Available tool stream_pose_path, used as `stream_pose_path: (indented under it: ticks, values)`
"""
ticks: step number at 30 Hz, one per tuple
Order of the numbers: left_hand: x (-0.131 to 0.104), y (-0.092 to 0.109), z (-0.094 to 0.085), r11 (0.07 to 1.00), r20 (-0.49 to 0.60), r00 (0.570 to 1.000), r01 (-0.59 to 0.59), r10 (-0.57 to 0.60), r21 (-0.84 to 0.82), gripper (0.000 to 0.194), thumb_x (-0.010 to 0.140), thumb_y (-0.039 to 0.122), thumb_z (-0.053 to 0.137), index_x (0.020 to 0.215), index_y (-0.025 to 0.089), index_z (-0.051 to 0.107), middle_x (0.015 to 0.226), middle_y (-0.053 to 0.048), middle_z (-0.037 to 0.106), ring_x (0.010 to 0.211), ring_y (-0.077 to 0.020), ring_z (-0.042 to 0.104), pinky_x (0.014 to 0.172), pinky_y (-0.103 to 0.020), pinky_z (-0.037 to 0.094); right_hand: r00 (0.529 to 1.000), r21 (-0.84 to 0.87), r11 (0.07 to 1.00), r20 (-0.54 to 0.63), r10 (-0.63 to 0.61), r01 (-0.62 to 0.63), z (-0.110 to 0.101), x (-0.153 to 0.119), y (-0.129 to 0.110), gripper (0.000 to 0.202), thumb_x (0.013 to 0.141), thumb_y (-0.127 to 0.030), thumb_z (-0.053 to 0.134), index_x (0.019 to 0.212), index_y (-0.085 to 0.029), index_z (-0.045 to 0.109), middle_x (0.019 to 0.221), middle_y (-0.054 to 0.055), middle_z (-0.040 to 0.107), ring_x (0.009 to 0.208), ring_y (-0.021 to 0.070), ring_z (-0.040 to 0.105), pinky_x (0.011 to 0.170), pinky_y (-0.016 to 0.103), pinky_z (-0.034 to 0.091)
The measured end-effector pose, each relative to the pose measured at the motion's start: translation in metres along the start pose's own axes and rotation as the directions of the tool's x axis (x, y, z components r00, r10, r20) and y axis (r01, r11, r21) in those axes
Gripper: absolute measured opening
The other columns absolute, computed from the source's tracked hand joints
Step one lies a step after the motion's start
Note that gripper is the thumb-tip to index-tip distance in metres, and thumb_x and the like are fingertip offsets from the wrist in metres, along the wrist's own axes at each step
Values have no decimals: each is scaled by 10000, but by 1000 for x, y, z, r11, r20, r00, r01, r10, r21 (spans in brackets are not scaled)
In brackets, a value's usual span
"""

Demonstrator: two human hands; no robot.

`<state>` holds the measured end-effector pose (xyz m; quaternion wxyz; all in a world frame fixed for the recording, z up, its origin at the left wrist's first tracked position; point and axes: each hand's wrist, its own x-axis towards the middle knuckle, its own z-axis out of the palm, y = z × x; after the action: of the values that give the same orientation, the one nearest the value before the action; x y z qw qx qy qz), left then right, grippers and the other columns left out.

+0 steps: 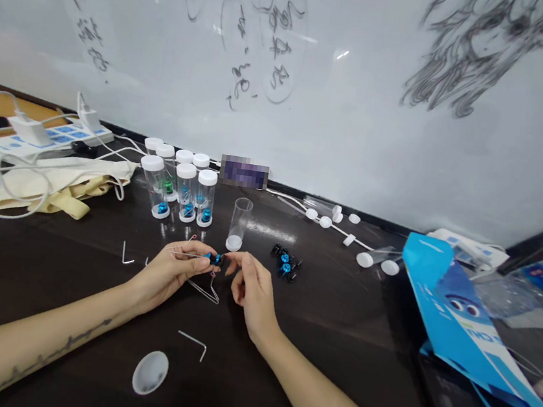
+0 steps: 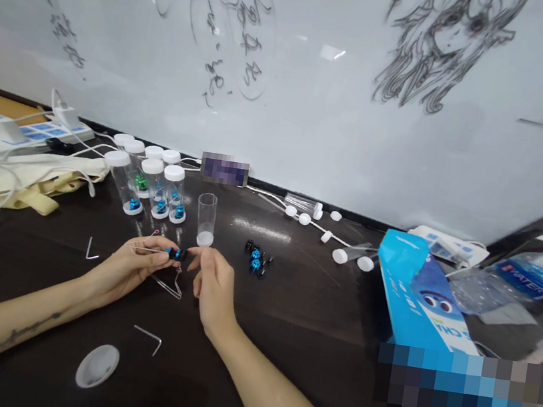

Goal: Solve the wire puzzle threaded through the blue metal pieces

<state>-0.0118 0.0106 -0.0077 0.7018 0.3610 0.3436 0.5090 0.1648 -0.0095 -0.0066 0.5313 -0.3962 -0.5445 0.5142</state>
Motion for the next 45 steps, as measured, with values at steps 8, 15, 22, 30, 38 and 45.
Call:
stream_pose_path:
  ticks: [8,15,22,30,38,45]
  values:
    - [-1,0,0,1000,0,1000,-3,3,-2,224,630,149,877,830,132,777,769,-49,794,720,-163,758,717,-175,592,1000,3,1000,1,2,-2,0,0,-1,378,995,-432,419,984,-163,684,772,-1,539,416,31,393,362,173,226]
    - [-2,1,1,1000,-9,1000,6,-6,0,226,626,148,876,826,124,774,753,-53,791,708,-162,757,705,-169,588,1000,8,1000,-4,-2,2,0,0,-1,367,989,-434,426,1007,-173,683,776,-1,544,417,33,392,364,174,230]
    - [-2,2,2,1000,-18,1000,9,-9,2,245,621,151,880,840,126,775,753,-57,790,711,-166,755,713,-180,588,1000,11,1000,-16,9,-9,0,-1,-2,368,986,-450,424,1020,-185,678,783,0,548,417,40,384,364,179,215]
    - [-1,0,1,1000,-22,1000,-14,15,23,218,640,138,865,838,126,774,760,-54,788,716,-162,752,721,-186,583,999,22,1000,-35,-1,2,0,0,1,382,990,-446,420,993,-173,686,754,-4,546,415,37,384,366,176,226]
    - [-2,1,2,1000,-32,999,-21,21,17,231,627,135,872,835,125,772,748,-50,782,696,-165,751,700,-187,589,1000,18,1000,-26,3,-3,0,0,0,394,981,-462,428,1006,-172,694,764,1,546,418,44,383,364,184,229]
    - [-1,1,2,999,-28,999,-35,36,7,222,631,121,864,832,132,772,778,-41,780,698,-166,750,709,-203,592,1000,10,1000,-19,8,-8,-1,0,0,398,985,-461,421,1010,-173,694,770,3,550,421,44,390,364,182,226]
